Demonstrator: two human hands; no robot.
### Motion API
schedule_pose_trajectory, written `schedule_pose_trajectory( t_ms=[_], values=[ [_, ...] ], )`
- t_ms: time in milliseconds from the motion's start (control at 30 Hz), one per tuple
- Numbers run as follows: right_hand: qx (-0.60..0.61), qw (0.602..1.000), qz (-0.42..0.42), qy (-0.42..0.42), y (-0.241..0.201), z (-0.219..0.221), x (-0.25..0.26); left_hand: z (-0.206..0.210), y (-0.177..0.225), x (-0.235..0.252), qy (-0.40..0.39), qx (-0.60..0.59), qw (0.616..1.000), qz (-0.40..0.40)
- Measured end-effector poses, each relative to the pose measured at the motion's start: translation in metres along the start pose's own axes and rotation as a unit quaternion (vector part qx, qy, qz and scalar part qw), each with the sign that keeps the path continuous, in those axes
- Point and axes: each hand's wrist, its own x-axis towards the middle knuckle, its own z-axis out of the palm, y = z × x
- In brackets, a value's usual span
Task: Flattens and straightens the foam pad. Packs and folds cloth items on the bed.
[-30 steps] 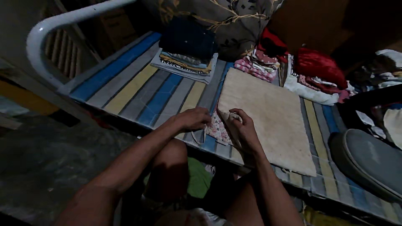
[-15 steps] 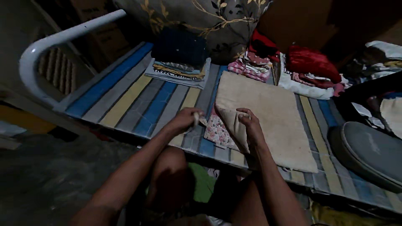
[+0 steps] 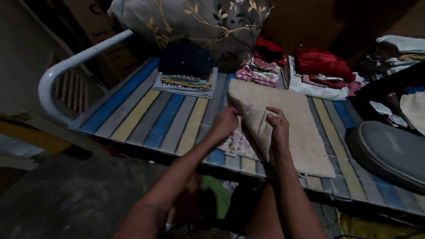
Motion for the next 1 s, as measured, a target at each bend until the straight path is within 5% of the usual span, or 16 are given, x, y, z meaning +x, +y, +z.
schedule_pose_trajectory(
  t_ms=[200,600,733,867,1000],
  values=[
    [0.014,0.999,-0.048,-0.001,0.001,-0.005,0.002,0.054,0.012,-0.005,-0.169,0.126,0.977,0.040],
    [0.041,0.993,-0.109,-0.029,-0.002,-0.002,-0.006,0.066,0.014,-0.030,-0.195,0.009,0.972,0.129],
    [0.030,0.991,-0.119,-0.048,-0.002,-0.001,-0.007,0.056,0.013,-0.065,-0.123,0.015,0.956,0.267],
    [0.023,0.991,-0.120,-0.048,0.001,-0.004,-0.006,0.017,-0.024,-0.075,0.109,0.071,0.976,0.177],
    [0.012,0.991,-0.115,-0.060,0.001,-0.002,-0.008,-0.001,-0.053,-0.062,-0.063,0.218,0.974,-0.010]
  ],
)
